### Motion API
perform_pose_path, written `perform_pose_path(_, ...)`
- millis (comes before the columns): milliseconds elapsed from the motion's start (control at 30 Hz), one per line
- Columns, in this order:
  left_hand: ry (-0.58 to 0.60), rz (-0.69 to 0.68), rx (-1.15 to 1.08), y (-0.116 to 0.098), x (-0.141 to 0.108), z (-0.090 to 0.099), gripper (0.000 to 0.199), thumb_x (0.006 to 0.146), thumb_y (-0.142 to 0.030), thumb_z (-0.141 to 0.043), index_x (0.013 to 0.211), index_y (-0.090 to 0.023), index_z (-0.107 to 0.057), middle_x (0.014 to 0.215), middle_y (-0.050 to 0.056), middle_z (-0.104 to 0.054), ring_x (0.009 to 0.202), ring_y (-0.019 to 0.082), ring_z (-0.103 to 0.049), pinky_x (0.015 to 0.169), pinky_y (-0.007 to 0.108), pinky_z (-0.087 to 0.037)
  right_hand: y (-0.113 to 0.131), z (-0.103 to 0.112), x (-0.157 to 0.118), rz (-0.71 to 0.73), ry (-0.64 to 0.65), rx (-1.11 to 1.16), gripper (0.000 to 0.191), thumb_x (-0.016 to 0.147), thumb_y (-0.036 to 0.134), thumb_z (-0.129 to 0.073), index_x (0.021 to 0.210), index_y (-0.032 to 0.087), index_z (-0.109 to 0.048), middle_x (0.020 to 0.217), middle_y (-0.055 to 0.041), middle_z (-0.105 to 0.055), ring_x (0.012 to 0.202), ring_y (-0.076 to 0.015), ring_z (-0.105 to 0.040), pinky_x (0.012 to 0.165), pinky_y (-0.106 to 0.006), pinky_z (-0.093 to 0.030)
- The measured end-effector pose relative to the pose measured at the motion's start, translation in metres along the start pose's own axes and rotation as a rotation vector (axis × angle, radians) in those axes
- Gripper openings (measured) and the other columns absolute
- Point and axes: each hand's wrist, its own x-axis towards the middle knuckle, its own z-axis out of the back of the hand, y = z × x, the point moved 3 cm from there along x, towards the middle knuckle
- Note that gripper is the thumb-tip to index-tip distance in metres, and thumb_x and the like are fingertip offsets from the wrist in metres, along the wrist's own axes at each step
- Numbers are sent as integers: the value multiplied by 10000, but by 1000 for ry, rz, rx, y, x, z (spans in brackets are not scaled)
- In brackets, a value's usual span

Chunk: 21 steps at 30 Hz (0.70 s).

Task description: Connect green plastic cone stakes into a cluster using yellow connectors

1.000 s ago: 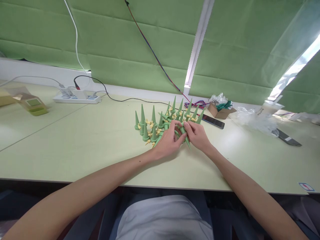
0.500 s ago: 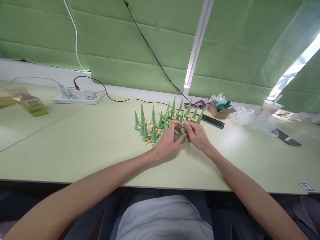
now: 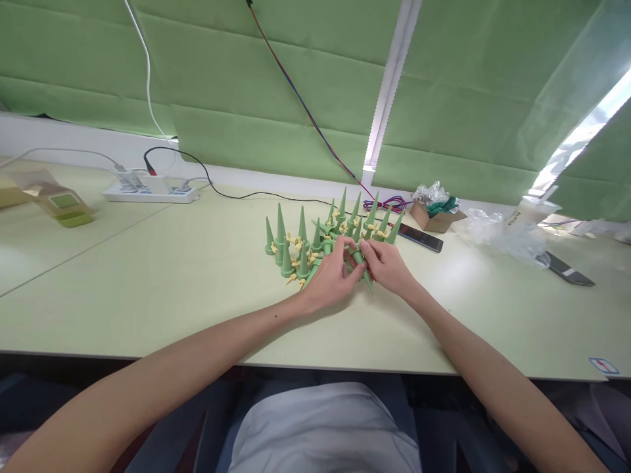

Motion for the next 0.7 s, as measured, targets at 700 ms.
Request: perform_pose_path(700,-34,-59,39,-3,1,4,296,965,-358,-573,1159,-244,-381,986,-11,-592,449,23,-445,523,223,-369,4,3,-3,-13,-49,128,642,986,739,-344,572,249,-373,423,13,-442,417,-133,-417,480,-299,-344)
